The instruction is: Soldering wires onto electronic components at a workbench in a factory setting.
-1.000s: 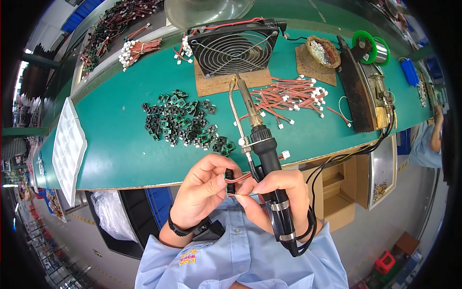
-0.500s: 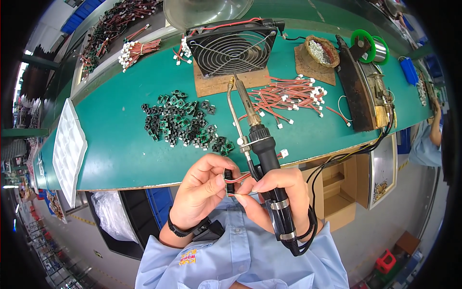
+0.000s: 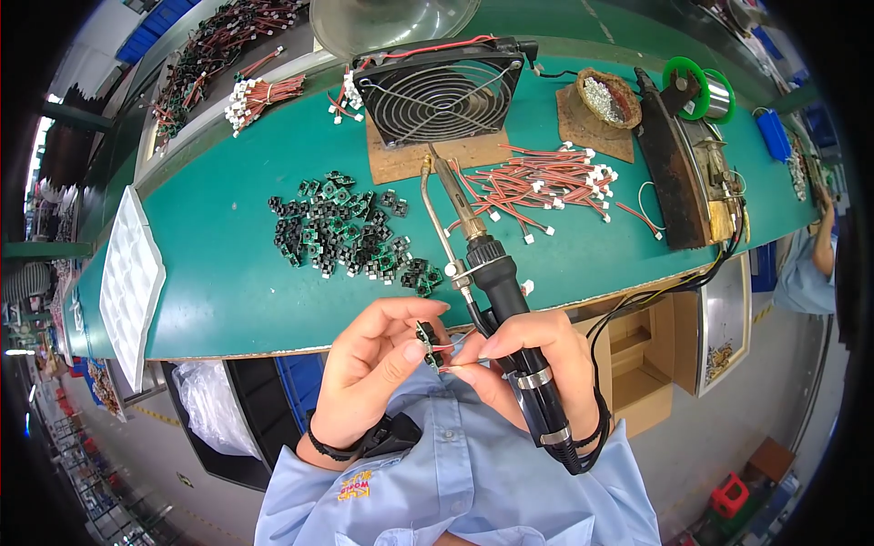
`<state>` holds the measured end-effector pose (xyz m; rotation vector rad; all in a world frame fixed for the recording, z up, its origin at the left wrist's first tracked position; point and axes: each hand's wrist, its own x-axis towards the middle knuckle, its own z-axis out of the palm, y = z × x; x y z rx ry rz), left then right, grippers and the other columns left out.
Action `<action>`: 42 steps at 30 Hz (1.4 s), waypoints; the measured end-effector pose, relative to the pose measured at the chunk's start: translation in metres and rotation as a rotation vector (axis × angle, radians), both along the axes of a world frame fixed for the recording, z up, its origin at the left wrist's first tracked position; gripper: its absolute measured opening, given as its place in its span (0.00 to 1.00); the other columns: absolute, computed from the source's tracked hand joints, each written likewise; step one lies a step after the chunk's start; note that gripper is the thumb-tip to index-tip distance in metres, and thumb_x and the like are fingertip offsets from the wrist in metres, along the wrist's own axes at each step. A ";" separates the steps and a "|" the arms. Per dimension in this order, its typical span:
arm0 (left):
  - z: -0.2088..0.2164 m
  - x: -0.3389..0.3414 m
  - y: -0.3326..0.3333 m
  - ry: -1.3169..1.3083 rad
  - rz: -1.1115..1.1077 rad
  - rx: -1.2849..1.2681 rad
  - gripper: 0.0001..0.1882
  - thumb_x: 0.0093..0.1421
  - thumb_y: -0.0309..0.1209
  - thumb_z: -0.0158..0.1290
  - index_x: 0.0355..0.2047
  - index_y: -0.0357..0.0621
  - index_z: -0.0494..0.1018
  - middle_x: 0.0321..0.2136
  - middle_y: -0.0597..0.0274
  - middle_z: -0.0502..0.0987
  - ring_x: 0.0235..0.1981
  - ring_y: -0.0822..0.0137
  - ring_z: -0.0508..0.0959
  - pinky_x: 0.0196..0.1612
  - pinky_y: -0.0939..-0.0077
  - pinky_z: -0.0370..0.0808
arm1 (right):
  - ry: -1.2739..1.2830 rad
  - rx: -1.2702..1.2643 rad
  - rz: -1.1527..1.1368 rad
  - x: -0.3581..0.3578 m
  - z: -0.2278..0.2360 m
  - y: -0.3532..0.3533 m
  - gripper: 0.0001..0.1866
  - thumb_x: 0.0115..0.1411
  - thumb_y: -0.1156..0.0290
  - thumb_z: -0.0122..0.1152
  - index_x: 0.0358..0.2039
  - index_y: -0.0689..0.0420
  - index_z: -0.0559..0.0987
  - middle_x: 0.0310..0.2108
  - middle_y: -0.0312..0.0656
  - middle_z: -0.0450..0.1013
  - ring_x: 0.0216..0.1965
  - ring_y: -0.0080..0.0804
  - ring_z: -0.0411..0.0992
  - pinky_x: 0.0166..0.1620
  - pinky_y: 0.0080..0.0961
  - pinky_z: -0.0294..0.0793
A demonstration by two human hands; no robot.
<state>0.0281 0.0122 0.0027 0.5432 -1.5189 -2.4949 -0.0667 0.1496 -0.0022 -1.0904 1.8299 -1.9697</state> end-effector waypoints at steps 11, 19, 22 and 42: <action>-0.008 0.002 -0.005 0.136 -0.134 0.071 0.07 0.64 0.25 0.41 0.41 0.35 0.60 0.40 0.48 0.73 0.40 0.66 0.73 0.45 0.72 0.69 | 0.314 0.247 -0.087 -0.009 -0.002 0.011 0.23 0.47 0.74 0.69 0.40 0.58 0.66 0.31 0.44 0.73 0.29 0.32 0.73 0.33 0.25 0.72; -0.024 -0.002 -0.011 0.147 0.153 -0.059 0.03 0.63 0.21 0.41 0.35 0.38 0.58 0.38 0.47 0.75 0.40 0.67 0.74 0.45 0.74 0.69 | 0.550 0.208 -0.238 -0.013 -0.015 0.046 0.31 0.45 0.54 0.68 0.45 0.59 0.68 0.26 0.39 0.71 0.25 0.33 0.68 0.40 0.33 0.62; -0.027 -0.003 -0.010 0.082 0.230 -0.172 0.04 0.62 0.21 0.43 0.34 0.39 0.58 0.37 0.49 0.76 0.38 0.71 0.74 0.44 0.76 0.68 | 0.572 0.211 -0.133 -0.008 -0.018 0.054 0.30 0.43 0.55 0.68 0.44 0.58 0.70 0.22 0.37 0.71 0.23 0.31 0.68 0.42 0.35 0.59; -0.032 -0.002 -0.003 0.011 0.293 -0.510 0.08 0.58 0.23 0.49 0.31 0.40 0.59 0.31 0.55 0.80 0.25 0.79 0.72 0.52 0.71 0.61 | 0.624 0.192 -0.049 0.003 -0.026 0.058 0.21 0.40 0.58 0.64 0.34 0.55 0.74 0.13 0.34 0.68 0.16 0.27 0.66 0.43 0.37 0.55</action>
